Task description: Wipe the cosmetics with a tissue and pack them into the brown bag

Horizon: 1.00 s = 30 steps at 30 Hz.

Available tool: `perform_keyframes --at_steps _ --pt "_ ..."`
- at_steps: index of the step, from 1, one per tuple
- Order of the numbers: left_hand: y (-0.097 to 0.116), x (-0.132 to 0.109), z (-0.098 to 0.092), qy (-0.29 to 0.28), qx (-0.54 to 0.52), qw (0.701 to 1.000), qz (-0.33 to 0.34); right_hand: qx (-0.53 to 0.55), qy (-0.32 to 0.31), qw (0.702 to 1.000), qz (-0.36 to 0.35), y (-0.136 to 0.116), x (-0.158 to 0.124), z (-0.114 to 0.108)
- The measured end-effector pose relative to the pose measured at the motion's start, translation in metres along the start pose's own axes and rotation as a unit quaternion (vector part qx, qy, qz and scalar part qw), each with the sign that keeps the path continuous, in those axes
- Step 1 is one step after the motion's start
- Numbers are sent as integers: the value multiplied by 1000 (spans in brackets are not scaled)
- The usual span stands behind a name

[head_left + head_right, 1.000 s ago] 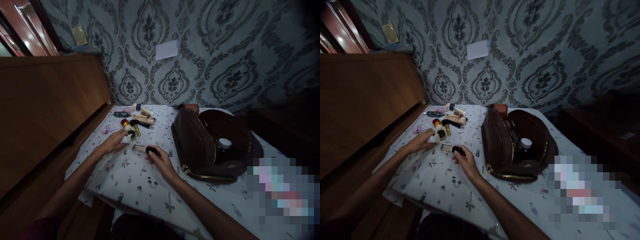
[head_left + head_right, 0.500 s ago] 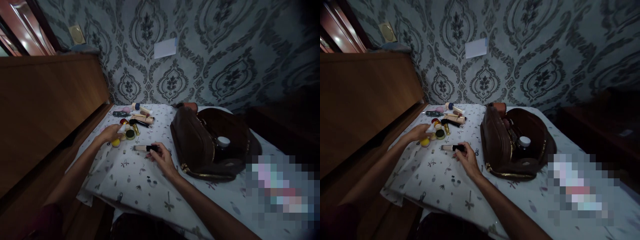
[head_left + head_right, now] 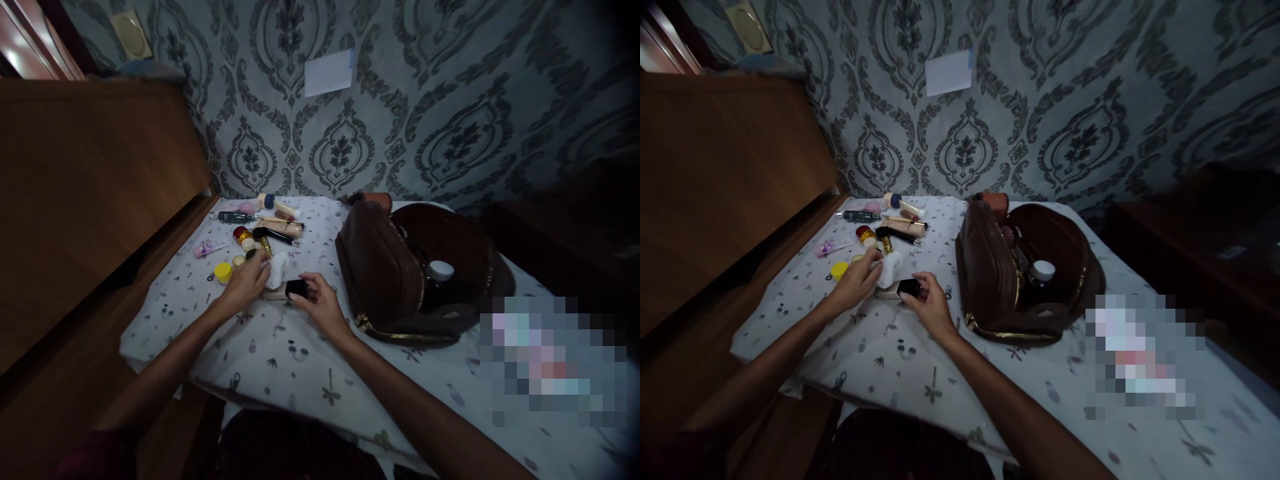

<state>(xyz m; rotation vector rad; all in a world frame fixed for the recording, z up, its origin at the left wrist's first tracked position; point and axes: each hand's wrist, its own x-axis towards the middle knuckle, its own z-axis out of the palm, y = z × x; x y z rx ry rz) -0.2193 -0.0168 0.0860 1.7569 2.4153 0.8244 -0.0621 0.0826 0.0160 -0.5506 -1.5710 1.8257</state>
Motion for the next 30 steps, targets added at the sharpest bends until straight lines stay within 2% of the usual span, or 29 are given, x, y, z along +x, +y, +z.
perform_keyframes --at_steps 2,5,9,16,20,25,30 --pt "12 -3 13 16 -6 998 54 -8 -1 1000 -11 0 1 0" --pt "22 -8 30 28 45 991 127 -7 -6 1000 -17 0 2 -1" --pt "13 -10 41 31 116 986 117 -14 -2 1000 -2 1 2 -2" --pt "-29 -18 36 22 169 984 62 -11 1 1000 8 0 2 -1" --pt "-45 -28 35 7 178 983 42 -19 3 1000 7 1 2 -1" --pt "-57 -36 33 12 140 987 82 -12 10 1000 7 5 3 -2" --pt "-59 -36 30 -24 100 989 108 34 31 998 41 9 4 -1"
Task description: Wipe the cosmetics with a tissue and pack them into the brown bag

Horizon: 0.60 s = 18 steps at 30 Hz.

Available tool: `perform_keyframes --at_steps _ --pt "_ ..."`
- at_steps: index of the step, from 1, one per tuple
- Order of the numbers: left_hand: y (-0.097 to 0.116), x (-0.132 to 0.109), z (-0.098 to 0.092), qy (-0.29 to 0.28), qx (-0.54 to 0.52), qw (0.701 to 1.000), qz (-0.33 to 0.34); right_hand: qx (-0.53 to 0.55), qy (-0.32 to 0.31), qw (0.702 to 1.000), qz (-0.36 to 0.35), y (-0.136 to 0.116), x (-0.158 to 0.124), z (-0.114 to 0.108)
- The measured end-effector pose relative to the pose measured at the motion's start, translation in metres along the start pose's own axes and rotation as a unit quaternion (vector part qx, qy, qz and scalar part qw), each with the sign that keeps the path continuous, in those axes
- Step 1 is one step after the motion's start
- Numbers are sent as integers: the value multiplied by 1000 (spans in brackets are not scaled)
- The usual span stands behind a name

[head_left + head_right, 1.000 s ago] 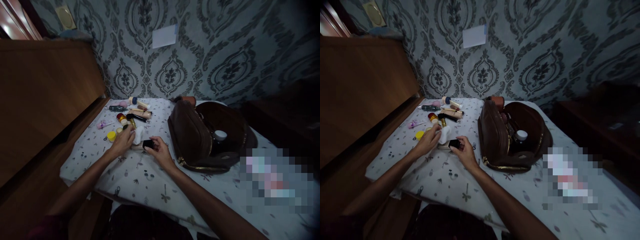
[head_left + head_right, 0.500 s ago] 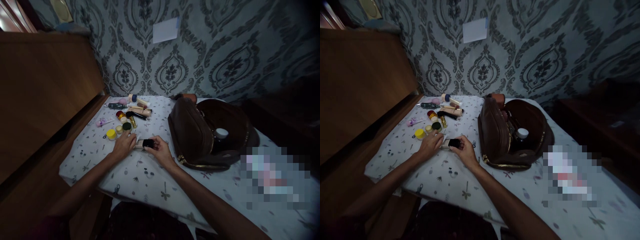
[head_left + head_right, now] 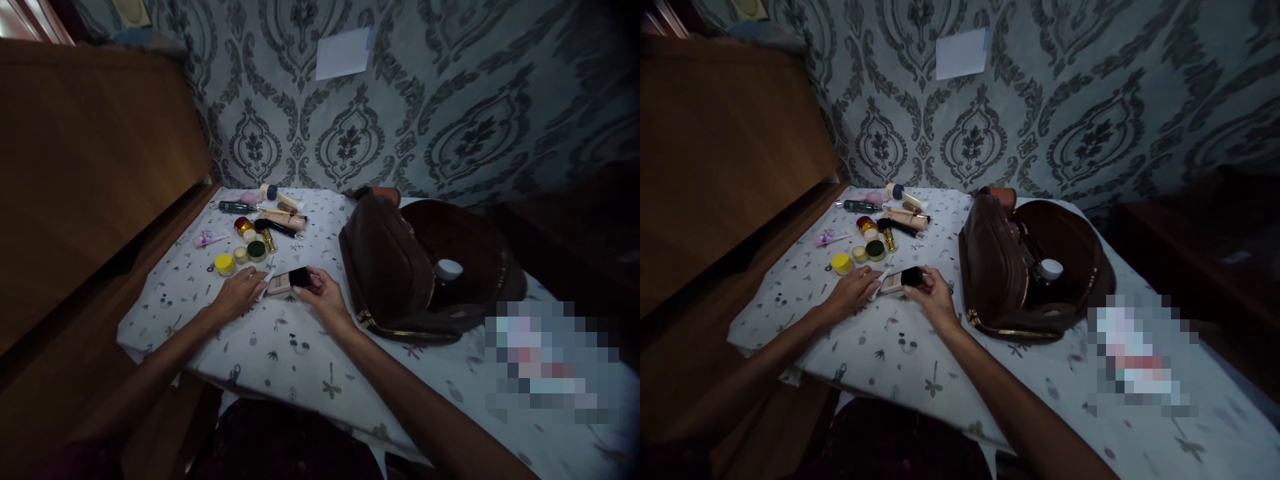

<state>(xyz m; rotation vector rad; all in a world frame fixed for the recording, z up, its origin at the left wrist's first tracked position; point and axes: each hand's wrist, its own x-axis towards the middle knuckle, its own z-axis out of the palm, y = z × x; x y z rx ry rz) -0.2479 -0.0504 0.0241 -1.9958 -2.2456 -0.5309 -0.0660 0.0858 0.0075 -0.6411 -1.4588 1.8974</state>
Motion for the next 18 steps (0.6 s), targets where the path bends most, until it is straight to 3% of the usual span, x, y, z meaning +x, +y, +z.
perform_keyframes --at_steps 7,13,15,18 --pt "34 5 1 -31 -119 992 -28 29 -27 999 8 -2 -3 3" --pt "51 12 -6 -40 -172 983 -47 -31 -26 998 -53 -11 -6 2" --pt "52 14 -6 -22 -164 986 -35 -64 -31 995 -71 -14 -8 2" --pt "57 19 -2 52 -154 987 -16 -105 -39 990 -87 -17 -11 2"
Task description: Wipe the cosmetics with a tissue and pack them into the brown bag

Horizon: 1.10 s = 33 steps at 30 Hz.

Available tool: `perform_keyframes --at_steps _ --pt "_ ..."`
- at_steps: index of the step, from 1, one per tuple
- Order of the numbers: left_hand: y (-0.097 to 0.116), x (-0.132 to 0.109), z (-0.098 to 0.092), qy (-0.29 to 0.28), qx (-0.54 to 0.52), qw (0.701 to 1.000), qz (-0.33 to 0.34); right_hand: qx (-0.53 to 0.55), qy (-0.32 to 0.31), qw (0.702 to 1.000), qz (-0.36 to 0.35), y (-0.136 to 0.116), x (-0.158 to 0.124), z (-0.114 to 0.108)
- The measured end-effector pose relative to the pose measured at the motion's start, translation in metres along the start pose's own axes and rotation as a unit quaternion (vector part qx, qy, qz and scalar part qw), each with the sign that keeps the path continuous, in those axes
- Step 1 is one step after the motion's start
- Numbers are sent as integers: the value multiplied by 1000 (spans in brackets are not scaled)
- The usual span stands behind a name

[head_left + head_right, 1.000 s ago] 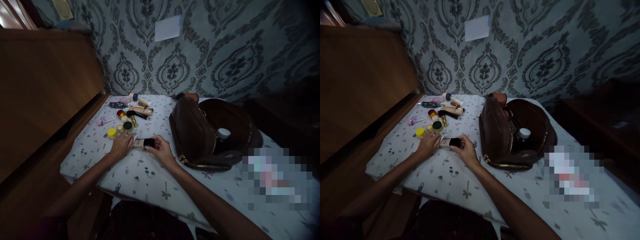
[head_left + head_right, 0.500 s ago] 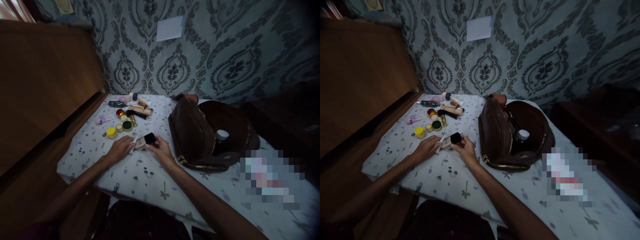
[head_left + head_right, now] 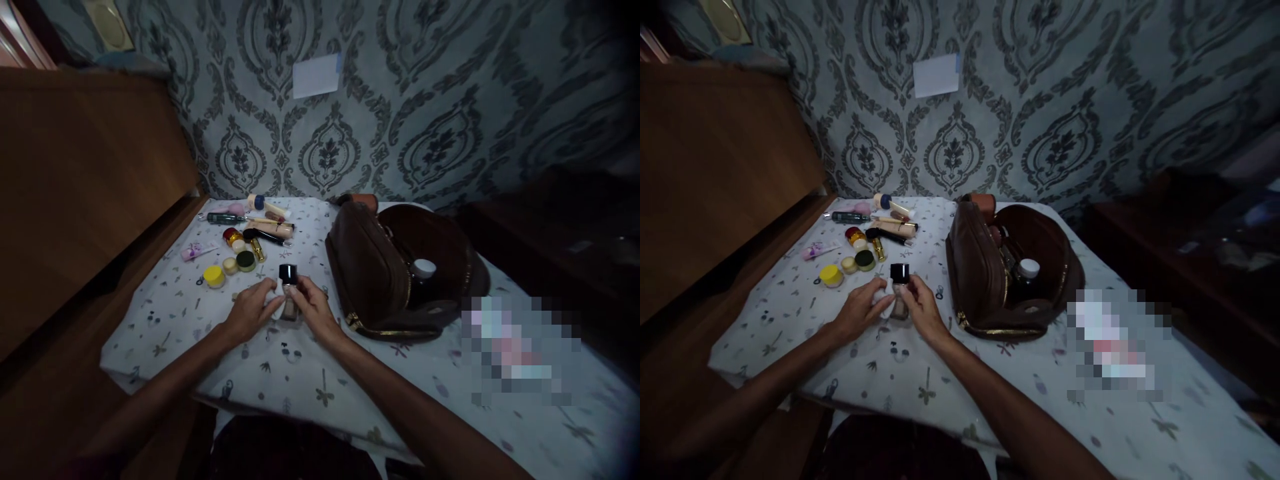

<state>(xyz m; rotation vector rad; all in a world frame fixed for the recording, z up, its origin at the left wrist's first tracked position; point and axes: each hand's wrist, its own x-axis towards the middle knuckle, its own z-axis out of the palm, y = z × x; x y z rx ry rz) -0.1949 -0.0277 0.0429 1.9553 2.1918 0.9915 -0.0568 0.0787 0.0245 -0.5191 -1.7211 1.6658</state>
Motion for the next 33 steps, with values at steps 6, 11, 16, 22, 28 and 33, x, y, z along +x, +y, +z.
perform_keyframes --at_steps 6,11,16,22,28,33 --pt "12 18 10 76 98 992 19 -26 5 1000 -13 2 1 1" --pt "9 31 12 52 38 998 12 -40 0 999 -27 3 3 -2" --pt "6 39 8 24 -7 999 -35 -71 -22 996 -50 2 2 -4" --pt "-6 54 0 8 -188 976 -112 -67 -49 996 17 2 -2 -4" --pt "-25 55 13 -17 -285 946 -154 -69 -57 996 24 2 1 -4" --pt "-25 51 14 2 -298 943 -150 -133 -32 991 12 3 4 -4"
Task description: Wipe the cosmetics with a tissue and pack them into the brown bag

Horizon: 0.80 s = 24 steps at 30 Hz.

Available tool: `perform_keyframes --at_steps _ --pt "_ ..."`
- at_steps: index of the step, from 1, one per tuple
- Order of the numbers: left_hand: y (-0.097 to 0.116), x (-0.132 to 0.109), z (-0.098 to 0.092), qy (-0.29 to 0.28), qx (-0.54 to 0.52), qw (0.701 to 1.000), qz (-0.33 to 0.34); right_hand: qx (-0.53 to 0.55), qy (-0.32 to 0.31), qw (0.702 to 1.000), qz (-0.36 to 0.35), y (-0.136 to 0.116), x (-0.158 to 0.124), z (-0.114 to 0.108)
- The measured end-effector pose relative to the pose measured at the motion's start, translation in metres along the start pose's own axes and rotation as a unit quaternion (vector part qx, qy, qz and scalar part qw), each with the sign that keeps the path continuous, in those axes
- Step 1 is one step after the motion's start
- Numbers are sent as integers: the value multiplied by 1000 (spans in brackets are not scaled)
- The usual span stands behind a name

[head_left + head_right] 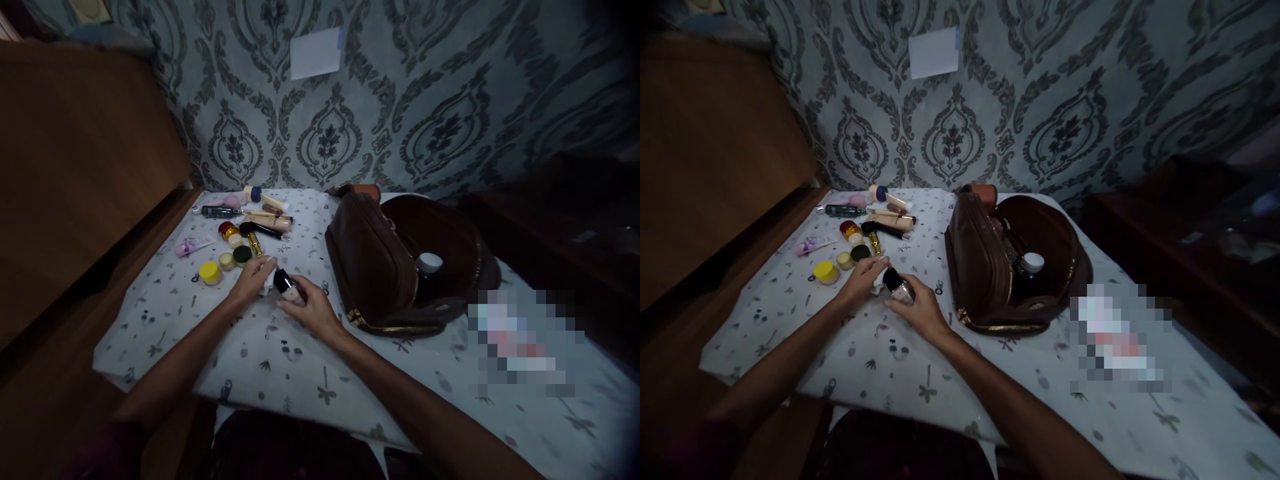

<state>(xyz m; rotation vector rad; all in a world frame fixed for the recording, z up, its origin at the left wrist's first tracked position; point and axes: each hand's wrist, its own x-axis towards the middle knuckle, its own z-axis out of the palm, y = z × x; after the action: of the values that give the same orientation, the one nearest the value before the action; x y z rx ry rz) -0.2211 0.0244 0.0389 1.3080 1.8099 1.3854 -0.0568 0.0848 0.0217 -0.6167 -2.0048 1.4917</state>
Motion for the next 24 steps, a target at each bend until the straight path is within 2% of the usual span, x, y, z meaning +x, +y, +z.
perform_keyframes --at_steps 3,6,9,11,13,16,20,24 --pt "11 -6 0 32 52 997 57 -50 22 998 -11 0 -2 0" --pt "21 -16 5 54 149 972 173 -101 42 994 -30 2 -4 3" --pt "25 -25 15 38 235 938 252 -141 49 986 -76 7 -7 7" --pt "26 -28 20 23 280 925 256 -165 48 979 -110 11 -8 9" --pt "26 -28 21 16 294 928 228 -180 43 974 -128 12 -9 9" --pt "27 -21 15 19 237 957 164 -183 37 972 -142 10 -10 9" --pt "20 -9 0 9 61 997 49 -171 18 975 -137 4 -12 7" --pt "8 -4 -5 1 -120 989 -81 -105 1 988 -109 0 -13 10"
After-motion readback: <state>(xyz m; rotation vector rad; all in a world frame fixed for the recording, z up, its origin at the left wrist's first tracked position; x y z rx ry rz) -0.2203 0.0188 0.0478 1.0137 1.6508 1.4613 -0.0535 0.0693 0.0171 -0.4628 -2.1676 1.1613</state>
